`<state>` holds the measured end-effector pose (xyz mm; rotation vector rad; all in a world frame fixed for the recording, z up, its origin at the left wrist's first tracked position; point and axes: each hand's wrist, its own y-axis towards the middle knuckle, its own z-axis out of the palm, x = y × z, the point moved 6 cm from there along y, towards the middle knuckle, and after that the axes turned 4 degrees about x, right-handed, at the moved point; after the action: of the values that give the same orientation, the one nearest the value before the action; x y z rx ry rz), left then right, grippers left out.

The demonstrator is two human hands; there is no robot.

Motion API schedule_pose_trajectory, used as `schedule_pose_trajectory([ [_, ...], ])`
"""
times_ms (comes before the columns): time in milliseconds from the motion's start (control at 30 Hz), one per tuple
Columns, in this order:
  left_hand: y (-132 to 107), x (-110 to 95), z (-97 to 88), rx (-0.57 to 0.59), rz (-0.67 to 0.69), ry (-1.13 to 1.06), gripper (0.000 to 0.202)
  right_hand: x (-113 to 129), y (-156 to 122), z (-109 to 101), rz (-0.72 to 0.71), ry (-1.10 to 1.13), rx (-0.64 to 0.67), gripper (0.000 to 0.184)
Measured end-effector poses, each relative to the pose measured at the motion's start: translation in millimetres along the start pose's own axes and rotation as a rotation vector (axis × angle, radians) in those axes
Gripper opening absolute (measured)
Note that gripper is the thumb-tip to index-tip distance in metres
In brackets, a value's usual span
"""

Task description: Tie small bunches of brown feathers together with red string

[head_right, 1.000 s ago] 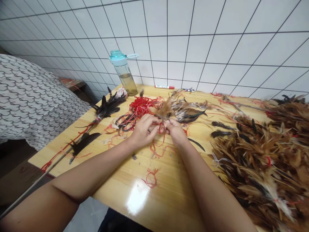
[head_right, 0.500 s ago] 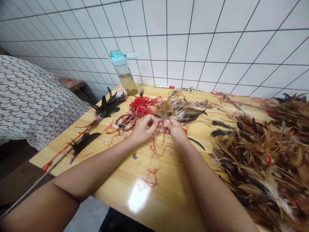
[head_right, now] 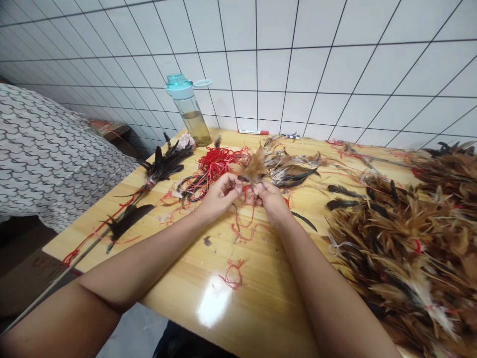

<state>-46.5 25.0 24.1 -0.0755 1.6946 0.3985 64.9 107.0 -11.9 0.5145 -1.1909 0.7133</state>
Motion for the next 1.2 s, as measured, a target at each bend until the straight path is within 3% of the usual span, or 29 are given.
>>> schedule_pose_trajectory([
  [200, -4.1, -14.1, -1.0, -0.01, 0.147, 0.351, 0.01, -1.0, 0.6, 0.9, -0.019, -0.054, -0.033, 0.039],
  [333, -1.6, -11.4, -1.5, -0.039, 0.161, 0.438, 0.013, 0.0, -1.2, 6.6, -0.041, -0.125, -0.003, 0.036],
  [433, 0.9, -3.3, -3.4, -0.035, 0.075, 0.321, 0.014, -0.2, -1.7, 5.8, -0.028, -0.111, -0.009, 0.036],
  [533, 2.3, 6.2, -3.1, -0.011, -0.012, 0.037, 0.018, 0.5, -1.6, 1.1, -0.012, -0.034, -0.04, 0.041],
  [667, 3.3, 14.5, 0.6, 0.006, -0.069, -0.322, 0.03, 2.5, -1.5, -1.4, -0.003, 0.002, -0.039, 0.044],
  [800, 3.5, 14.5, 4.5, 0.017, -0.113, -0.515, 0.037, 3.6, -2.0, -0.1, -0.003, 0.03, -0.023, 0.046],
  [1033, 5.6, 16.7, 0.5, -0.022, -0.124, -0.586, 0.037, 0.6, -1.5, 2.1, -0.003, -0.028, 0.003, 0.037],
  [1200, 5.3, 15.4, -7.4, -0.076, -0.089, -0.423, 0.032, -0.1, -1.0, 1.2, -0.002, -0.038, -0.007, 0.04],
])
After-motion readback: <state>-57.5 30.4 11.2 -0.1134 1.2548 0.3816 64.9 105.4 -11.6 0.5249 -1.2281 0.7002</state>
